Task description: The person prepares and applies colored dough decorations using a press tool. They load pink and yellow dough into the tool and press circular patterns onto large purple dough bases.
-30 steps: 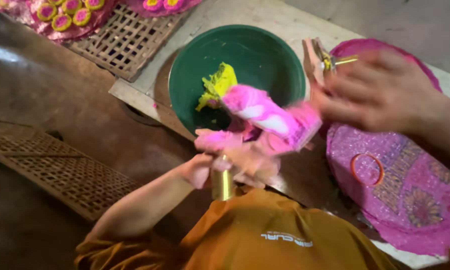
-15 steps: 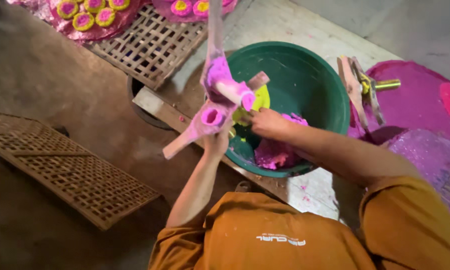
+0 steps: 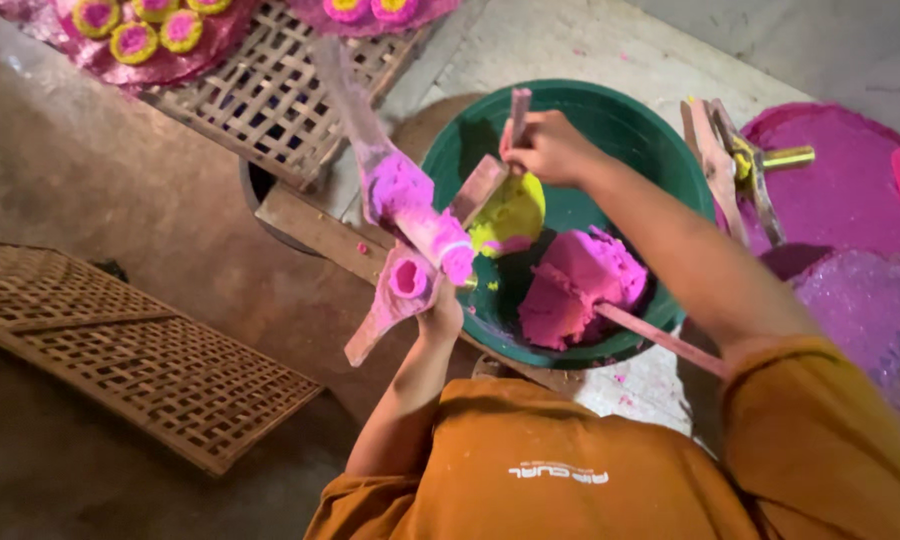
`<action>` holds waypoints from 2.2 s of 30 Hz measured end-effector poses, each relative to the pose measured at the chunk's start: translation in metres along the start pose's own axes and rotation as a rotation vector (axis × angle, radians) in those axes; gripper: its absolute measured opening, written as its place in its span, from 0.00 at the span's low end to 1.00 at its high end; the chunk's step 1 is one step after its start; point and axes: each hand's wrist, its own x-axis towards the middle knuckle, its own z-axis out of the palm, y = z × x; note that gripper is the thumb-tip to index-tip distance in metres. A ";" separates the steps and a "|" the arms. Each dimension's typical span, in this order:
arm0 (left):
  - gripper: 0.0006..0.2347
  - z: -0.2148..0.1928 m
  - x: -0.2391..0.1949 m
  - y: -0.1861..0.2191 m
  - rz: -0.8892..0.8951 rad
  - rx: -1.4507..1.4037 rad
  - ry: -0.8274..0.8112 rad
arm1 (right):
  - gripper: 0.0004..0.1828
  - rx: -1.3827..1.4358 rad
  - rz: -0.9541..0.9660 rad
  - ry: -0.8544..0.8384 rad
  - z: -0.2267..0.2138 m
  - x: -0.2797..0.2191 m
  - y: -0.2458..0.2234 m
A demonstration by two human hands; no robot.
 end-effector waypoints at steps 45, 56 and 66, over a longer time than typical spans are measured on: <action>0.09 0.004 0.008 0.082 -0.144 -0.010 -0.082 | 0.27 -0.550 0.242 -0.652 -0.044 -0.245 -0.059; 0.26 -0.016 0.091 0.162 0.002 0.280 -0.394 | 0.22 -0.178 0.049 -0.358 -0.152 -0.270 -0.155; 0.29 0.026 0.063 0.177 -0.149 -0.247 -0.700 | 0.12 -1.280 -0.317 -0.210 -0.048 -0.262 -0.182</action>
